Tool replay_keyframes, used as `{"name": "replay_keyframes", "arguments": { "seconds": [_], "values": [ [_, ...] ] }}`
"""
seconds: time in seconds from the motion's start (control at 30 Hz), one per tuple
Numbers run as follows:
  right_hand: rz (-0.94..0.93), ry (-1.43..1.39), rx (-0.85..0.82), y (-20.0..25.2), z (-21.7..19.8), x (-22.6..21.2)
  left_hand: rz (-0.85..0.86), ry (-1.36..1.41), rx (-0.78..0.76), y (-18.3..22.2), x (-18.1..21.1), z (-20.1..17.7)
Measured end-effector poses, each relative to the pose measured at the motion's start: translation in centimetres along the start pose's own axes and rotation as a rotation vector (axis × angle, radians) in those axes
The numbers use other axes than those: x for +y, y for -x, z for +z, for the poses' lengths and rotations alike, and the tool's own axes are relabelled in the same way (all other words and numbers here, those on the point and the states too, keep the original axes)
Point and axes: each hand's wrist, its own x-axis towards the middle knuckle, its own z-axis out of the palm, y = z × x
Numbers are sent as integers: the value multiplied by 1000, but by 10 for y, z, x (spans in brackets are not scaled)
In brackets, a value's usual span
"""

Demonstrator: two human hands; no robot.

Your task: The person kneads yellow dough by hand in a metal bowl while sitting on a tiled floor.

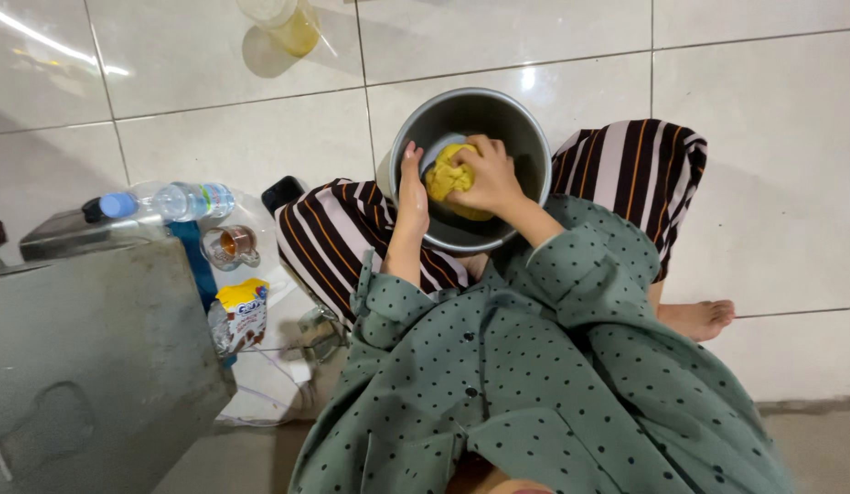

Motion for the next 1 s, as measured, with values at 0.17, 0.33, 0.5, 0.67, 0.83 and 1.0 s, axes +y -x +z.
{"name": "replay_keyframes", "arguments": {
  "seconds": [0.17,0.33,0.5,0.67,0.83,1.0],
  "values": [
    [-151,-431,224,6,-45,-13,64,25,-49,-9,-15,-6],
    [-113,-543,182,3,-31,-3,147,-53,-107,11,20,13],
    [-216,-142,126,-19,-41,19,66,-256,-54,-5,1,1],
    [-317,-166,298,-63,-25,-11,107,-199,22,-20,-21,-5],
    [-90,148,-10,-47,11,-24,40,-54,118,-33,-37,-15],
    [-305,402,175,3,-21,-47,103,-24,74,-27,-29,-7]
  ]
}}
